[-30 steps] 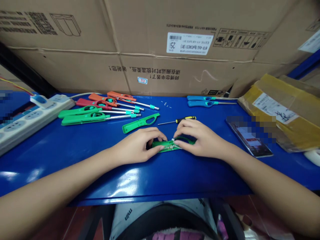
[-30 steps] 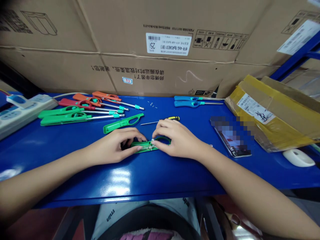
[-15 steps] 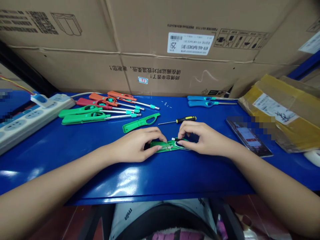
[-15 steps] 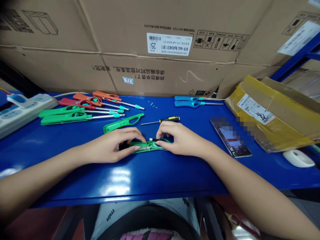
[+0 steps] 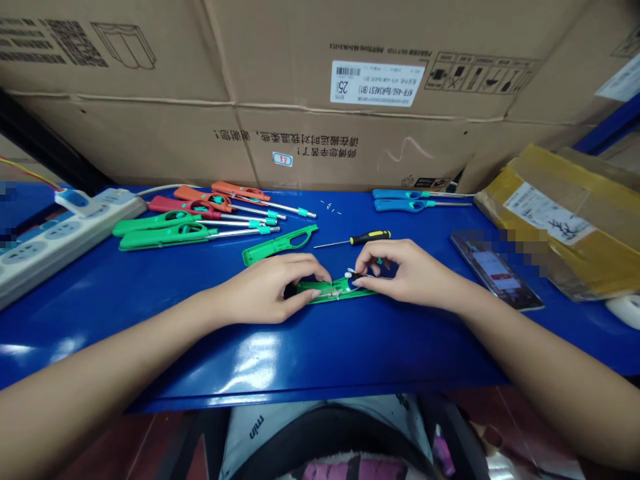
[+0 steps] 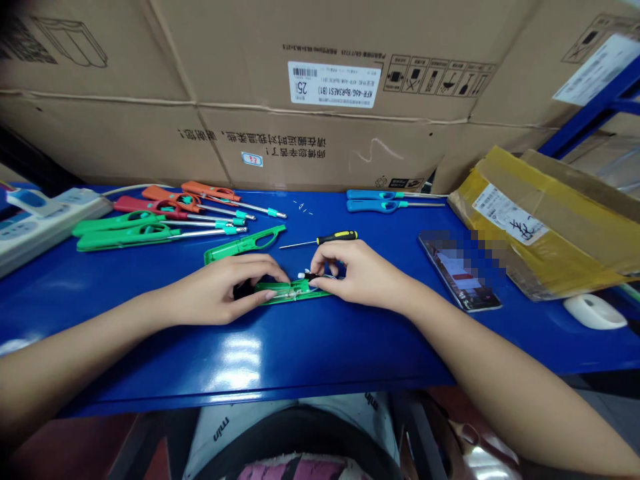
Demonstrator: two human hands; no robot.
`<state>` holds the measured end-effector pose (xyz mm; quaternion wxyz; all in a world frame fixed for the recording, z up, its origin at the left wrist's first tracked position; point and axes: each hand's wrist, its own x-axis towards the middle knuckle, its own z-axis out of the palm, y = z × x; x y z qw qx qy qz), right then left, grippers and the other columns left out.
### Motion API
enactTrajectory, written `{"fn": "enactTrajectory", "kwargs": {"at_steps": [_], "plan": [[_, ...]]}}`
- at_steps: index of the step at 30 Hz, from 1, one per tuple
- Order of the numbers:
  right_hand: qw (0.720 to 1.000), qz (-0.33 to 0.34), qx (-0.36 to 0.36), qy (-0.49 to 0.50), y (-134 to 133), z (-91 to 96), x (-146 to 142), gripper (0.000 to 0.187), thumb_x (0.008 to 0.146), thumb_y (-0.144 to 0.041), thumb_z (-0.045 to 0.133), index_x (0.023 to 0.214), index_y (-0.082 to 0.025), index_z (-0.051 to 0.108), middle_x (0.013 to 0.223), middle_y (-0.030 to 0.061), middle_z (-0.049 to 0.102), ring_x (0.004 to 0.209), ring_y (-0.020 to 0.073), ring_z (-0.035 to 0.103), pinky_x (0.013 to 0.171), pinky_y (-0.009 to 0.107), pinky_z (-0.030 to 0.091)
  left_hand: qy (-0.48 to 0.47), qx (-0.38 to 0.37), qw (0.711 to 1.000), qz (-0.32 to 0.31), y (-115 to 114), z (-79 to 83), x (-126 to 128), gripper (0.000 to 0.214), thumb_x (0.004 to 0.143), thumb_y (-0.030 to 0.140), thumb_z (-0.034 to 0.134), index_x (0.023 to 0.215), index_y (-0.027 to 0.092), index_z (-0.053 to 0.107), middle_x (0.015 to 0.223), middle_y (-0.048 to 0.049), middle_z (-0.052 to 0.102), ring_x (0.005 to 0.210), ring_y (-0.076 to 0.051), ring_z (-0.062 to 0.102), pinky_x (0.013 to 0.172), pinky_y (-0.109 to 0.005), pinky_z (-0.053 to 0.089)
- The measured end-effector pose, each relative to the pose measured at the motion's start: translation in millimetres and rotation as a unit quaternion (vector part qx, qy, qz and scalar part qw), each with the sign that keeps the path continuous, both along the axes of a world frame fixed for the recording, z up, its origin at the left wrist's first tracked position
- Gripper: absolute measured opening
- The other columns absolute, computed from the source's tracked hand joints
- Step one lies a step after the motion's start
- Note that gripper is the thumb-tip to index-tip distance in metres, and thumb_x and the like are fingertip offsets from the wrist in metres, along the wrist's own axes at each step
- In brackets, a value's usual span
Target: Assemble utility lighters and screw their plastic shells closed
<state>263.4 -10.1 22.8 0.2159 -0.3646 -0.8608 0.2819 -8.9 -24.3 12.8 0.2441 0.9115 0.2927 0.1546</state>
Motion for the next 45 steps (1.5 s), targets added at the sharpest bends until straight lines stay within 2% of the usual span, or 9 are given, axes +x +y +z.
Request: {"fn": "enactTrajectory", "kwargs": {"at_steps": [4, 9, 13, 19, 23, 30, 36, 41, 45], "plan": [[1.0, 0.004, 0.005, 0.017, -1, -2.0, -2, 0.008, 0.083, -0.022, 0.077, 0.085, -0.019, 0.07, 0.079, -0.0007, 0.069, 0.067, 0.0112, 0.056, 0.065, 0.025, 0.046, -0.015, 0.033, 0.999, -0.009, -1, -1.5, 1, 0.025, 0.095, 0.018, 0.056, 0.119, 0.018, 0.064, 0.114, -0.0061, 0.068, 0.106, -0.02, 0.065, 0.094, -0.032, 0.051], [0.998, 0.017, 0.013, 0.062, -1, 1.0, 1, 0.011, 0.086, -0.028, 0.074, 0.087, -0.019, 0.068, 0.092, 0.0038, 0.071, 0.083, 0.016, 0.062, 0.078, 0.03, 0.05, -0.024, 0.07, 0.997, -0.015, -1, -3.5, 2, 0.026, 0.097, 0.021, 0.054, 0.121, 0.018, 0.064, 0.115, -0.0078, 0.069, 0.108, -0.022, 0.064, 0.098, -0.036, 0.05], [0.995, 0.007, -0.07, 0.074, -2, 1.9, 1, 0.014, 0.086, -0.031, 0.074, 0.089, -0.02, 0.067, 0.097, 0.004, 0.073, 0.089, 0.0172, 0.067, 0.085, 0.032, 0.053, -0.018, 0.085, 0.996, -0.016, -1, -5.3, 2, 0.025, 0.097, 0.027, 0.057, 0.12, 0.019, 0.066, 0.113, -0.0068, 0.07, 0.105, -0.022, 0.064, 0.095, -0.036, 0.05], [0.975, -0.035, -0.189, 0.114, -2, 5.2, 0, 0.022, 0.088, -0.037, 0.072, 0.091, -0.019, 0.06, 0.081, 0.0011, 0.068, 0.073, 0.0151, 0.069, 0.065, 0.027, 0.052, -0.01, 0.085, 0.996, -0.014, -2, -4.9, 1, 0.024, 0.098, 0.026, 0.056, 0.117, 0.019, 0.067, 0.111, -0.0066, 0.071, 0.103, -0.021, 0.065, 0.095, -0.036, 0.05], [0.986, -0.038, -0.146, 0.072, 0, 5.2, 1, 0.022, 0.086, -0.038, 0.073, 0.089, -0.018, 0.066, 0.076, 0.0009, 0.068, 0.067, 0.0129, 0.063, 0.06, 0.025, 0.048, -0.008, 0.085, 0.996, -0.01, -2, -4.8, 2, 0.023, 0.097, 0.026, 0.056, 0.116, 0.02, 0.068, 0.111, -0.0067, 0.071, 0.102, -0.022, 0.065, 0.094, -0.036, 0.051], [0.998, 0.007, -0.065, -0.009, 1, -1.7, 0, 0.015, 0.093, -0.027, 0.064, 0.091, -0.018, 0.076, 0.09, 0.0039, 0.077, 0.082, 0.017, 0.069, 0.077, 0.03, 0.051, -0.005, 0.081, 0.997, -0.01, -2, -5.5, 2, 0.024, 0.097, 0.026, 0.056, 0.117, 0.019, 0.067, 0.111, -0.0067, 0.071, 0.103, -0.022, 0.064, 0.095, -0.037, 0.05], [0.999, 0.027, -0.047, 0.002, 1, -3.9, -2, 0.017, 0.094, -0.022, 0.063, 0.092, -0.019, 0.079, 0.093, 0.0043, 0.078, 0.084, 0.0165, 0.07, 0.08, 0.029, 0.052, -0.012, 0.083, 0.996, -0.005, -3, -4.5, 3, 0.025, 0.096, 0.025, 0.058, 0.12, 0.018, 0.064, 0.112, -0.0066, 0.071, 0.103, -0.022, 0.065, 0.094, -0.035, 0.051], [0.998, 0.039, -0.048, -0.005, 1, -8.2, -3, 0.017, 0.095, -0.023, 0.063, 0.092, -0.02, 0.08, 0.092, 0.0043, 0.078, 0.083, 0.0165, 0.071, 0.08, 0.029, 0.052, -0.008, 0.095, 0.995, 0.005, -4, -5.4, 3, 0.039, 0.097, 0.028, 0.058, 0.135, 0.019, 0.058, 0.111, -0.0072, 0.071, 0.101, -0.022, 0.065, 0.091, -0.036, 0.052], [0.998, 0.033, -0.045, -0.011, -1, -8.6, -4, 0.017, 0.094, -0.022, 0.063, 0.091, -0.02, 0.08, 0.091, 0.0042, 0.079, 0.083, 0.0165, 0.071, 0.079, 0.029, 0.052, -0.003, 0.102, 0.995, -0.005, -4, -5.9, 3, 0.036, 0.098, 0.027, 0.056, 0.132, 0.019, 0.062, 0.112, -0.008, 0.071, 0.101, -0.022, 0.064, 0.092, -0.037, 0.052]]}}
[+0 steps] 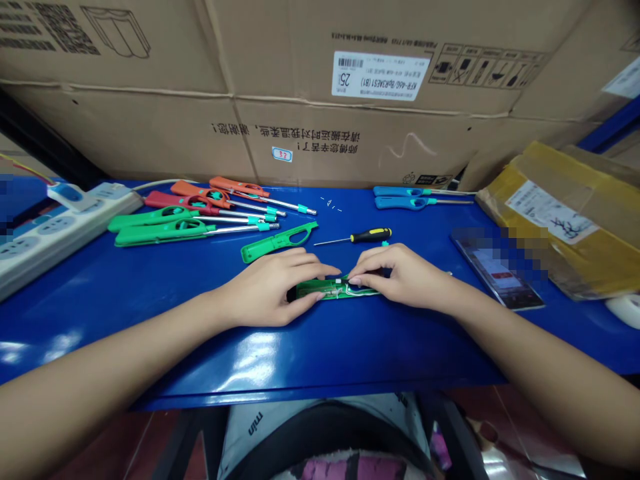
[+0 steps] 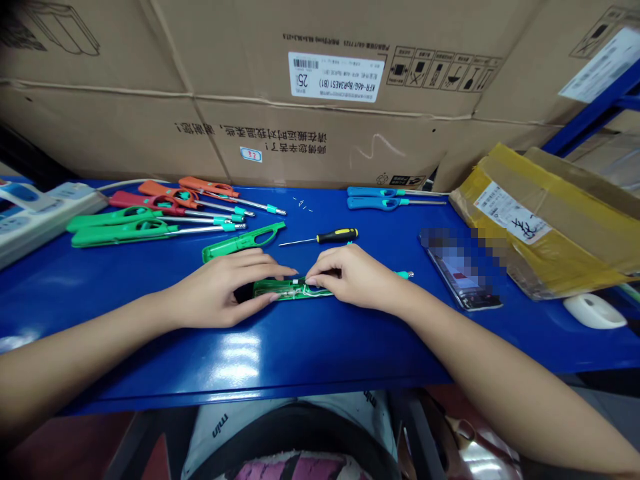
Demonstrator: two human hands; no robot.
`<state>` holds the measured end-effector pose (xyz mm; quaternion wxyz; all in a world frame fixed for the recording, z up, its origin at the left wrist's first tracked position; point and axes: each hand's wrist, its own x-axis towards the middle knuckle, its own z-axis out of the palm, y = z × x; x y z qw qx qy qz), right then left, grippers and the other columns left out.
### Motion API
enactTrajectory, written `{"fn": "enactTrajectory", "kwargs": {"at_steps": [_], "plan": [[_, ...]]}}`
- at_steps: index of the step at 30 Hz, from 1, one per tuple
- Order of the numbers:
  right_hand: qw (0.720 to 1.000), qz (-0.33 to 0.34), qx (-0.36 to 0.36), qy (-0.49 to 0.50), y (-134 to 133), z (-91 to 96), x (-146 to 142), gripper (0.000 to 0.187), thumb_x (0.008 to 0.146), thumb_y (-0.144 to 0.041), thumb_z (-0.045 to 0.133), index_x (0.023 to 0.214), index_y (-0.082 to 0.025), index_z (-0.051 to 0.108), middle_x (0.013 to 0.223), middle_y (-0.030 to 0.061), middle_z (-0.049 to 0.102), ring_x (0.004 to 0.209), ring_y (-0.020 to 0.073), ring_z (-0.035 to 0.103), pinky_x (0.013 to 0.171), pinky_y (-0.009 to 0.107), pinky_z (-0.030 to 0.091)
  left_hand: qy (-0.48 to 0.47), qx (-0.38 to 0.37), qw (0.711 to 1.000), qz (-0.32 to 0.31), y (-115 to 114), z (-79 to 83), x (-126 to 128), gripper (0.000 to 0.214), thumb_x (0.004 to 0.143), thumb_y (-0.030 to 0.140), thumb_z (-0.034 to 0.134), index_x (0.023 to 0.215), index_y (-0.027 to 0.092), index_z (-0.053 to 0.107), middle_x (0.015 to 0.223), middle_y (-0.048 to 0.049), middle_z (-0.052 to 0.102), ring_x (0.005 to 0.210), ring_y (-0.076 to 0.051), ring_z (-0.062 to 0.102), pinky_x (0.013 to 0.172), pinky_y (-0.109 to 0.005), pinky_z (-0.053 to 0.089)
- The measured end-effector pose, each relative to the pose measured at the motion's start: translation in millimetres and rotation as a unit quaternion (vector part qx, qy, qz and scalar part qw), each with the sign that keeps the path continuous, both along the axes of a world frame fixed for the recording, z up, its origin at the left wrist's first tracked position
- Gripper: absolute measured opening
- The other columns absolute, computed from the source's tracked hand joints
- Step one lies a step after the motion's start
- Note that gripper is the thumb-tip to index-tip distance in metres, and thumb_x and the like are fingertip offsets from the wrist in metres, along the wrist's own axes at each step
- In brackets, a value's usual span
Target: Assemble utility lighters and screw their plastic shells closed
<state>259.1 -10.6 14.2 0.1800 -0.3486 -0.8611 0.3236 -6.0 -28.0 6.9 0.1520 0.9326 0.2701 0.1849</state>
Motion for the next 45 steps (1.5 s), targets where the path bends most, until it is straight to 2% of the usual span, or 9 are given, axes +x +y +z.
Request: {"fn": "enactTrajectory", "kwargs": {"at_steps": [8, 16, 18, 21, 24, 26, 31, 42, 45], "plan": [[0.99, -0.086, -0.114, 0.014, 1, -5.0, -7, 0.015, 0.087, -0.028, 0.069, 0.083, -0.018, 0.079, 0.081, 0.0036, 0.08, 0.074, 0.0179, 0.072, 0.066, 0.028, 0.052, 0.023, 0.004, 1.0, -0.009, 1, -1.0, 0, 0.035, 0.099, 0.026, 0.053, 0.13, 0.022, 0.068, 0.113, -0.0088, 0.069, 0.101, -0.023, 0.064, 0.091, -0.036, 0.053], [0.983, -0.102, -0.142, 0.048, 2, -4.7, -9, 0.021, 0.085, -0.036, 0.069, 0.077, -0.017, 0.074, 0.073, 0.0041, 0.076, 0.067, 0.0153, 0.067, 0.061, 0.026, 0.05, 0.098, 0.116, 0.988, -0.023, -4, 3.7, 3, 0.036, 0.099, 0.022, 0.048, 0.129, 0.019, 0.068, 0.111, -0.0113, 0.07, 0.095, -0.025, 0.066, 0.084, -0.038, 0.055], [0.985, -0.113, -0.119, 0.053, 3, -2.5, -7, 0.025, 0.089, -0.038, 0.066, 0.079, -0.017, 0.073, 0.074, 0.0041, 0.075, 0.066, 0.015, 0.066, 0.061, 0.027, 0.049, 0.107, 0.134, 0.985, -0.027, -6, 4.3, 4, 0.037, 0.099, 0.021, 0.048, 0.131, 0.017, 0.067, 0.108, -0.0118, 0.069, 0.092, -0.025, 0.064, 0.08, -0.038, 0.055], [0.986, -0.158, 0.024, 0.057, 7, -0.9, -1, 0.021, 0.091, -0.035, 0.063, 0.085, -0.018, 0.073, 0.078, 0.0041, 0.071, 0.067, 0.0153, 0.062, 0.062, 0.028, 0.048, 0.12, 0.158, 0.98, -0.031, -7, 5.5, 5, 0.036, 0.101, 0.022, 0.046, 0.129, 0.016, 0.068, 0.104, -0.0122, 0.069, 0.089, -0.025, 0.062, 0.076, -0.037, 0.054], [0.97, -0.172, 0.169, 0.034, 13, -1.6, 7, 0.014, 0.092, -0.025, 0.061, 0.096, -0.019, 0.072, 0.092, 0.0072, 0.067, 0.081, 0.019, 0.063, 0.076, 0.034, 0.052, 0.14, 0.176, 0.974, -0.03, -8, 6.7, 6, 0.037, 0.103, 0.023, 0.043, 0.129, 0.015, 0.068, 0.104, -0.0125, 0.069, 0.088, -0.025, 0.061, 0.074, -0.038, 0.054], [0.964, -0.166, 0.207, 0.004, 17, -3.6, 13, 0.018, 0.091, -0.023, 0.062, 0.107, -0.019, 0.07, 0.106, 0.0105, 0.064, 0.098, 0.024, 0.064, 0.09, 0.04, 0.053, 0.149, 0.179, 0.972, -0.027, -9, 7.0, 6, 0.038, 0.104, 0.024, 0.041, 0.13, 0.014, 0.068, 0.105, -0.0125, 0.07, 0.088, -0.025, 0.061, 0.075, -0.038, 0.054], [0.965, -0.122, 0.207, -0.11, 26, -10.8, 24, 0.035, 0.093, -0.028, 0.063, 0.127, -0.021, 0.064, 0.128, 0.014, 0.06, 0.123, 0.0337, 0.054, 0.107, 0.054, 0.044, 0.135, 0.161, 0.977, -0.026, -8, 5.4, 5, 0.038, 0.103, 0.023, 0.042, 0.131, 0.014, 0.066, 0.111, -0.0122, 0.07, 0.092, -0.025, 0.062, 0.079, -0.038, 0.055], [0.965, -0.157, 0.183, -0.1, 31, -2.8, 34, 0.031, 0.086, -0.026, 0.067, 0.115, -0.019, 0.061, 0.118, 0.0114, 0.058, 0.079, 0.0196, 0.061, 0.074, 0.036, 0.052, 0.12, 0.12, 0.985, -0.023, -6, 3.7, 3, 0.041, 0.103, 0.023, 0.043, 0.14, 0.02, 0.06, 0.115, -0.0102, 0.067, 0.096, -0.024, 0.064, 0.082, -0.037, 0.055], [0.969, -0.101, 0.172, -0.148, 28, 8.7, 42, 0.019, 0.087, -0.025, 0.063, 0.106, -0.022, 0.064, 0.107, 0.0069, 0.06, 0.08, 0.0195, 0.061, 0.072, 0.033, 0.049, 0.122, 0.124, 0.984, -0.022, -5, 3.0, 3, 0.041, 0.103, 0.024, 0.043, 0.14, 0.021, 0.06, 0.115, -0.0099, 0.067, 0.097, -0.024, 0.064, 0.083, -0.036, 0.055]]}}
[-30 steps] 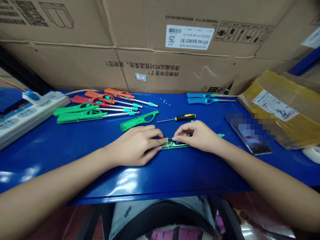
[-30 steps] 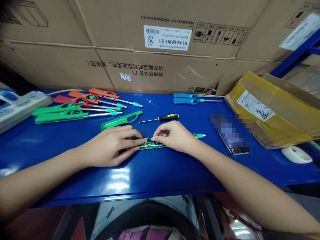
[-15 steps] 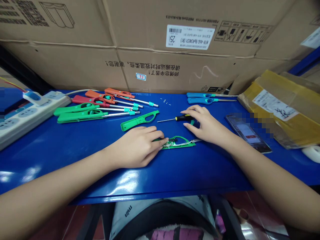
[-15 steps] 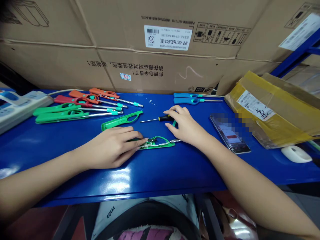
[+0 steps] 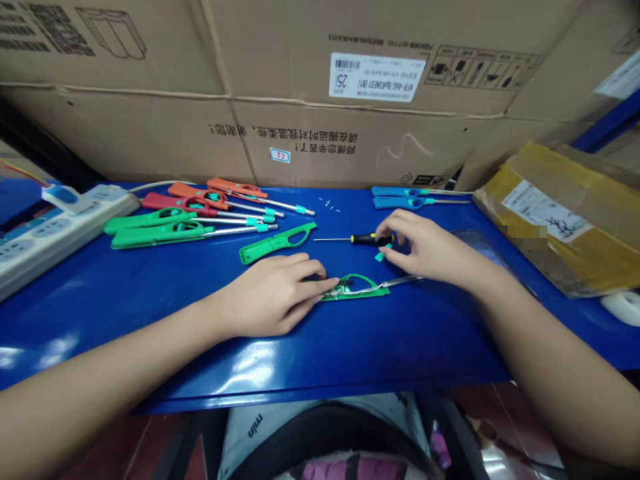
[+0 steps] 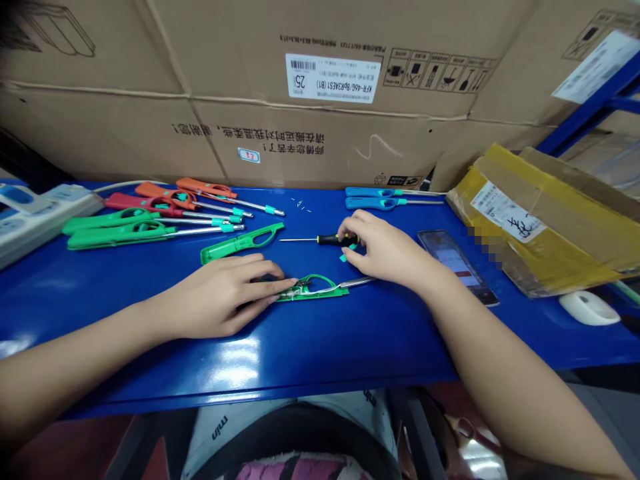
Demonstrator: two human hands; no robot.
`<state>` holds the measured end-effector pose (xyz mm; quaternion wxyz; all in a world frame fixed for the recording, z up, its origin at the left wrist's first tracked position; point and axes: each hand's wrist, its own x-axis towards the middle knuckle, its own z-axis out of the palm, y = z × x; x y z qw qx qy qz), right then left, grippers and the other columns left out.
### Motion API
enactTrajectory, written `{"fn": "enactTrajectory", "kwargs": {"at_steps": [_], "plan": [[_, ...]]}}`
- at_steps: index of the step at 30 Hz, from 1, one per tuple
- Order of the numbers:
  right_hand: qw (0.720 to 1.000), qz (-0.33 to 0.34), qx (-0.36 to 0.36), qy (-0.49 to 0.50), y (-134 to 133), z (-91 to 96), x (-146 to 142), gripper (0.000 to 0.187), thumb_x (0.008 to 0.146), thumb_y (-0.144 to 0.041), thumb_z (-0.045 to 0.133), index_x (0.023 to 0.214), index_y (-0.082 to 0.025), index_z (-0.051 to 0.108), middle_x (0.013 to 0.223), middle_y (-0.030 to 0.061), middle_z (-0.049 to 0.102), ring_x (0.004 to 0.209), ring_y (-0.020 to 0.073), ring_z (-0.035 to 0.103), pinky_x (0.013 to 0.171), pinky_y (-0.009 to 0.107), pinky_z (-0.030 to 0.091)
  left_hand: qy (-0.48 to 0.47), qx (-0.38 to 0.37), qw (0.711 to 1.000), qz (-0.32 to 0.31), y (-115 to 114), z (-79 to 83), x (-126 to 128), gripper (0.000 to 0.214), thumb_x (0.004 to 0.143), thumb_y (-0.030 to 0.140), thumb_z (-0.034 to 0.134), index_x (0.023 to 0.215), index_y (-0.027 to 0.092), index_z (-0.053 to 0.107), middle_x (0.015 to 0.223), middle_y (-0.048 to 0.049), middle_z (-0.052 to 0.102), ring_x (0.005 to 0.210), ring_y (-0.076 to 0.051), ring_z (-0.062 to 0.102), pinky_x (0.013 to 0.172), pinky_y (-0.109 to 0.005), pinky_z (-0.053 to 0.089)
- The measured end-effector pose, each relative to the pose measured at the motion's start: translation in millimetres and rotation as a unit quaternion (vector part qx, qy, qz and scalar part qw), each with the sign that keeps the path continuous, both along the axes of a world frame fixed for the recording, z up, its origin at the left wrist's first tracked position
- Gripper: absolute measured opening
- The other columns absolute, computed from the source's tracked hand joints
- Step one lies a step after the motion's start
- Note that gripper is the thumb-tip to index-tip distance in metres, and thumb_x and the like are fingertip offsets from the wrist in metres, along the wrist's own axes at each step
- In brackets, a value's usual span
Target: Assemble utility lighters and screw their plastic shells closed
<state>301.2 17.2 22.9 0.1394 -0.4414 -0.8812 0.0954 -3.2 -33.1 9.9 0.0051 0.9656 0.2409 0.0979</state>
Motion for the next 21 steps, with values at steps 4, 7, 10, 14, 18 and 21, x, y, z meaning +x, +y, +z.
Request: {"fn": "enactTrajectory", "kwargs": {"at_steps": [4, 7, 10, 14, 18, 21], "plan": [[0.995, 0.062, -0.026, -0.072, 1, 6.4, 9, 0.022, 0.091, -0.023, 0.058, 0.11, -0.023, 0.069, 0.116, 0.0083, 0.061, 0.094, 0.0228, 0.064, 0.083, 0.035, 0.05, 0.0, -0.002, 1.0, -0.002, 0, -0.5, -1, 0.041, 0.103, 0.024, 0.043, 0.14, 0.022, 0.061, 0.116, -0.0097, 0.066, 0.098, -0.023, 0.064, 0.085, -0.036, 0.055], [0.995, 0.062, -0.033, -0.073, 2, 6.6, 7, 0.021, 0.095, -0.023, 0.054, 0.103, -0.017, 0.072, 0.103, 0.01, 0.064, 0.087, 0.0225, 0.064, 0.081, 0.038, 0.05, -0.007, -0.007, 1.0, -0.002, 0, -0.6, -2, 0.041, 0.103, 0.023, 0.043, 0.14, 0.022, 0.061, 0.116, -0.0094, 0.067, 0.098, -0.023, 0.064, 0.084, -0.036, 0.055], [0.997, 0.05, -0.049, 0.028, -2, 9.1, -2, 0.018, 0.094, -0.029, 0.06, 0.094, -0.017, 0.073, 0.094, 0.0086, 0.067, 0.081, 0.0202, 0.063, 0.077, 0.036, 0.051, -0.023, -0.021, 1.0, -0.002, 0, -0.8, -2, 0.039, 0.103, 0.023, 0.045, 0.137, 0.021, 0.064, 0.115, -0.0089, 0.067, 0.098, -0.023, 0.064, 0.085, -0.036, 0.055], [0.939, 0.002, -0.21, 0.273, -14, 14.2, -17, 0.029, 0.093, -0.038, 0.064, 0.115, -0.019, 0.066, 0.091, 0.0045, 0.067, 0.074, 0.0156, 0.066, 0.071, 0.032, 0.058, -0.049, -0.039, 0.998, 0.006, 1, -1.4, -2, 0.037, 0.101, 0.024, 0.047, 0.132, 0.023, 0.067, 0.114, -0.0075, 0.069, 0.098, -0.023, 0.065, 0.085, -0.036, 0.055], [0.871, 0.033, -0.351, 0.343, -22, 12.5, -27, 0.045, 0.093, -0.039, 0.066, 0.134, -0.023, 0.058, 0.088, 0.0002, 0.066, 0.077, 0.0131, 0.068, 0.078, 0.031, 0.061, -0.072, -0.046, 0.996, 0.011, 2, -2.6, -2, 0.036, 0.099, 0.024, 0.05, 0.13, 0.022, 0.068, 0.113, -0.0071, 0.07, 0.098, -0.023, 0.066, 0.085, -0.037, 0.055], [0.837, 0.024, -0.397, 0.375, -23, 5.7, -33, 0.033, 0.091, -0.039, 0.07, 0.118, -0.021, 0.066, 0.086, 0.0001, 0.067, 0.078, 0.012, 0.068, 0.078, 0.029, 0.06, -0.11, -0.041, 0.993, 0.025, 2, -4.6, -1, 0.035, 0.098, 0.024, 0.053, 0.129, 0.02, 0.069, 0.11, -0.0074, 0.071, 0.096, -0.023, 0.067, 0.083, -0.037, 0.055]]}}
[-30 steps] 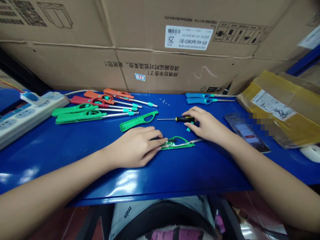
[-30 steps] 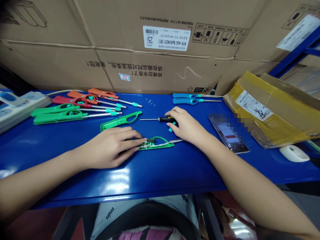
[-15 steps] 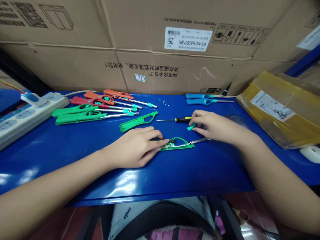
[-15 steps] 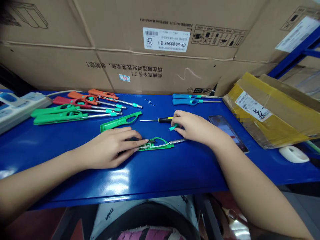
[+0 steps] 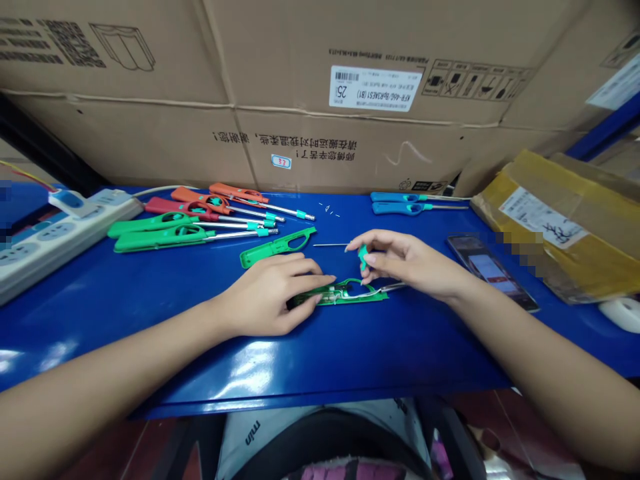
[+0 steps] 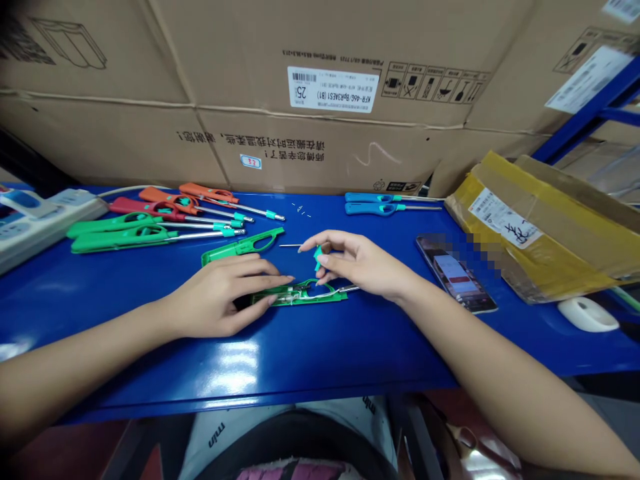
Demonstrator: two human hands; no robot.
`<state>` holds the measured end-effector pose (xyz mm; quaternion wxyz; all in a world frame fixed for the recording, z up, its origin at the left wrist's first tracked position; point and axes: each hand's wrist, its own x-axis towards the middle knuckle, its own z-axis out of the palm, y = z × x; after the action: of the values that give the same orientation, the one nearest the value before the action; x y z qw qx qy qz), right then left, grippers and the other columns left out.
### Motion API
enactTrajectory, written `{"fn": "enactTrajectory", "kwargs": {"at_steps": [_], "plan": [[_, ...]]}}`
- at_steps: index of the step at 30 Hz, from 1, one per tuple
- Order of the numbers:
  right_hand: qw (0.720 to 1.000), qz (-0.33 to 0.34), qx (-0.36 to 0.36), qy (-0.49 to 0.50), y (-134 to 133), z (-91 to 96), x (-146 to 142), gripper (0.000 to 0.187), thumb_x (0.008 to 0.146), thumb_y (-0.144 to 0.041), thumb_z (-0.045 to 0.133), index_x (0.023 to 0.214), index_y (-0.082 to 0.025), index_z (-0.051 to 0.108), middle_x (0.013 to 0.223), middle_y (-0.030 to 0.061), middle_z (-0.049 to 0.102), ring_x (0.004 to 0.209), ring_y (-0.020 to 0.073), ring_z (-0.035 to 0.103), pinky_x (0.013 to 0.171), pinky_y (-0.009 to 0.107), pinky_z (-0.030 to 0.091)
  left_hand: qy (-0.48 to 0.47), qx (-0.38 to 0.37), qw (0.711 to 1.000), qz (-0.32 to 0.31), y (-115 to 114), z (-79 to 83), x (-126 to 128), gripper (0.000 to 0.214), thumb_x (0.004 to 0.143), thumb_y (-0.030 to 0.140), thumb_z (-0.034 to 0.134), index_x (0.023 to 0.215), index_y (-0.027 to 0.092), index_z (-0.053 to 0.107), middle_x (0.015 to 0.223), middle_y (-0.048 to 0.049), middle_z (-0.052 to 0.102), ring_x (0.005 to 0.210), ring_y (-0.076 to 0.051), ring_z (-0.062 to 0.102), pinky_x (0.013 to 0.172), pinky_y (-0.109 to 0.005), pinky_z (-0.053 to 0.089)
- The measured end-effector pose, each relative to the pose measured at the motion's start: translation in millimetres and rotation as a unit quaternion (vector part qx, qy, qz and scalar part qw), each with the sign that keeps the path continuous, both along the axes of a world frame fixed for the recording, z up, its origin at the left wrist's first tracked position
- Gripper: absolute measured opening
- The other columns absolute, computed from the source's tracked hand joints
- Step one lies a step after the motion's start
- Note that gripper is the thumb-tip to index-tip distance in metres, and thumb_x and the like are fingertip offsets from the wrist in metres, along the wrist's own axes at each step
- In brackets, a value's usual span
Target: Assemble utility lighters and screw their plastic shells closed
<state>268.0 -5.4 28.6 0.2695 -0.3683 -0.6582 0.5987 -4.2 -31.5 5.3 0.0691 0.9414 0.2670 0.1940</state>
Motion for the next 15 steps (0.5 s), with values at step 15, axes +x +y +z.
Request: {"fn": "enactTrajectory", "kwargs": {"at_steps": [15], "plan": [[0.996, -0.053, -0.043, 0.053, -12, -15.3, -23, 0.035, 0.067, -0.036, 0.091, 0.086, -0.017, 0.068, 0.076, 0.0, 0.07, 0.072, 0.0125, 0.068, 0.069, 0.026, 0.055, -0.218, -0.02, 0.974, 0.051, -3, -4.5, 13, 0.016, 0.089, 0.027, 0.077, 0.1, 0.016, 0.074, 0.083, -0.0017, 0.074, 0.075, -0.012, 0.064, 0.072, -0.024, 0.051]]}}
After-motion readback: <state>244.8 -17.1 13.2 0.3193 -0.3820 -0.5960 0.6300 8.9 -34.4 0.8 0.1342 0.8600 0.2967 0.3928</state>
